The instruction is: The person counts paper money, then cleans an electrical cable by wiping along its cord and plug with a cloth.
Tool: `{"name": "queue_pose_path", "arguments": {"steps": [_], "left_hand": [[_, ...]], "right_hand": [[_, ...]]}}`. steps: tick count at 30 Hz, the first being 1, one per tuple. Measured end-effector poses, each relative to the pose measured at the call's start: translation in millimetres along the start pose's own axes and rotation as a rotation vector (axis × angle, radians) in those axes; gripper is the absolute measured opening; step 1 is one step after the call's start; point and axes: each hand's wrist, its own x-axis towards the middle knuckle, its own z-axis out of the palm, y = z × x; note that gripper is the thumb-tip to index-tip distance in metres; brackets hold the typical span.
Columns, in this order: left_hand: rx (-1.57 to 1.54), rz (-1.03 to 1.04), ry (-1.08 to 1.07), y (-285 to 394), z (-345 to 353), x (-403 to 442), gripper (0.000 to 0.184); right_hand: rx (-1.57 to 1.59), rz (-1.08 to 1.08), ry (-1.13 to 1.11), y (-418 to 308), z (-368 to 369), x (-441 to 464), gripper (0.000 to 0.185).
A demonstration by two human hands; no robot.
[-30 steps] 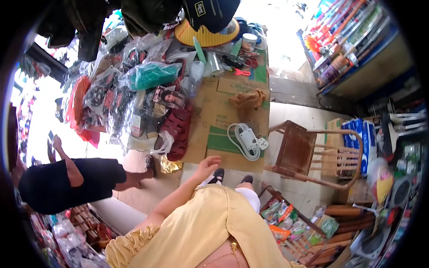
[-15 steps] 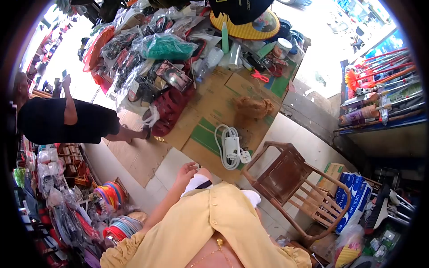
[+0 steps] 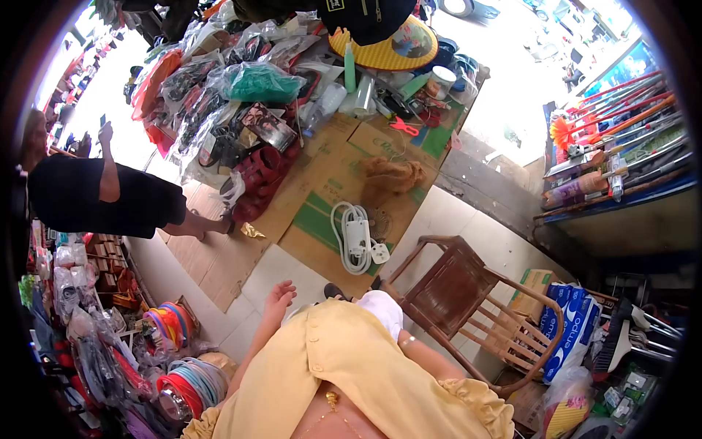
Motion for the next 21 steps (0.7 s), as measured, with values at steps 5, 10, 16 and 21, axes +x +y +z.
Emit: {"name": "queue_pose_path", "arguments": {"steps": [5, 10, 16, 21], "left_hand": [[-0.027, 0.046, -0.029, -13.5, -13.1, -6.1, 0.036], [-0.160, 0.083, 0.085, -35.0, -14.0, -17.1, 0.036], [-0.261, 0.024, 0.252, -37.4, 13.0, -21.6, 0.034], [-0.379, 0.093, 0.428, -26.6, 64.6, 9.5, 0.030]], "right_hand": [[-0.063, -0.028, -0.013, -7.2, 4.5, 5.6, 0.028], [-0.153, 0.014, -0.051, 1.6, -10.0, -3.1, 0.028], [-0.254, 0.112, -0.079, 33.0, -83.0, -28.7, 0.028], [-0.359, 0.161, -0.151, 64.7, -185.0, -41.9, 0.028]]}}
